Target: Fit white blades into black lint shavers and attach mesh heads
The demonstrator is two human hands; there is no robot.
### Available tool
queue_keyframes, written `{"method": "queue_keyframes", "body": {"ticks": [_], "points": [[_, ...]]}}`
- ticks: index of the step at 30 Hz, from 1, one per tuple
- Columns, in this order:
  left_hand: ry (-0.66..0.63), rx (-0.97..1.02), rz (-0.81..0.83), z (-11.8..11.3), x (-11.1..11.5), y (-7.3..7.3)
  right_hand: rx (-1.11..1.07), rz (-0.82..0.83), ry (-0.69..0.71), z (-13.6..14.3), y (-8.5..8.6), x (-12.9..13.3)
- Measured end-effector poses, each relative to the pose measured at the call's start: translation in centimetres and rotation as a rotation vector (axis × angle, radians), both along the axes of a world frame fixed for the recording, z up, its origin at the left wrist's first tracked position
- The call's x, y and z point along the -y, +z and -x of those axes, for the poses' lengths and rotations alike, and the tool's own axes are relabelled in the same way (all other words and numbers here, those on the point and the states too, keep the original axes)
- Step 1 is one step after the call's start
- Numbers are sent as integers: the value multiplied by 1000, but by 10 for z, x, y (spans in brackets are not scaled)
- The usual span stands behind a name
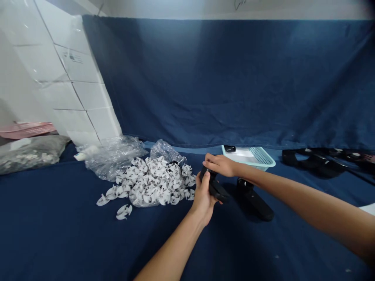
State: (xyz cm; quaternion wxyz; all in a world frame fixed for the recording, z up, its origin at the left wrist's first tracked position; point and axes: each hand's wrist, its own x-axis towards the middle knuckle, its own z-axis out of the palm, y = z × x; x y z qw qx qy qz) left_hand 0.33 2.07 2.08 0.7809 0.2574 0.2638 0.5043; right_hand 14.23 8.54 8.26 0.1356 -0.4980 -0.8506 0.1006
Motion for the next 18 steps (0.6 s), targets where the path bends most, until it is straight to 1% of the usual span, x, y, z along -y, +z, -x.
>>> {"method": "queue_keyframes", "body": {"ticks": [4, 6, 8, 10, 13, 15, 18], "points": [[11, 8, -18, -1, 3, -2, 11, -13, -41, 0, -1, 6], [-18, 54, 3, -1, 2, -5, 18, -6, -63, -2, 1, 10], [-104, 125, 62, -2, 1, -9, 25, 19, -62, -8, 5, 12], [-217, 172, 130, -4, 1, -14, 26, 47, -45, -17, 11, 12], [-331, 176, 204, -8, 6, -19, 22, 27, -67, -27, 18, 6], [-383, 164, 256, -11, 11, -23, 31, -18, -105, -25, 17, -1], [-421, 120, 329, -13, 15, -28, 67, -64, -97, -4, 8, -13]]}}
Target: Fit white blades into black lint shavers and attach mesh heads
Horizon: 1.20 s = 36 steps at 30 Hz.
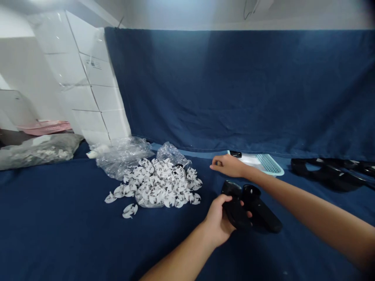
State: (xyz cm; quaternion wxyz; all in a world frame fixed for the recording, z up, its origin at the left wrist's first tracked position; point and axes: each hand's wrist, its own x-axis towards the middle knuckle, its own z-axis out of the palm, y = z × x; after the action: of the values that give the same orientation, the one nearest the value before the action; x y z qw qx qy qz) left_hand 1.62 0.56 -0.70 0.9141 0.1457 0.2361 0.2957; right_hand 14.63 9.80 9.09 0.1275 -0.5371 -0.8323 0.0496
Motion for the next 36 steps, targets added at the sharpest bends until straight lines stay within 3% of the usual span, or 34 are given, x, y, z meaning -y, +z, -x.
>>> {"method": "queue_keyframes", "body": {"ticks": [9, 18, 27, 30, 36], "points": [[7, -108, 70, 7, -2, -8, 17, -140, 173, 97, -18, -40], [48, -126, -8, 11, -11, -15, 26, -130, 414, 148, -27, -75], [-23, -86, -122, 11, -10, -21, -60, -65, 449, 154, -20, -75], [-31, -88, -104, 14, -12, -15, -130, 11, 472, 146, -14, -70], [77, -33, -128, 19, -21, 1, -332, 269, 489, 117, 10, -58]]}}
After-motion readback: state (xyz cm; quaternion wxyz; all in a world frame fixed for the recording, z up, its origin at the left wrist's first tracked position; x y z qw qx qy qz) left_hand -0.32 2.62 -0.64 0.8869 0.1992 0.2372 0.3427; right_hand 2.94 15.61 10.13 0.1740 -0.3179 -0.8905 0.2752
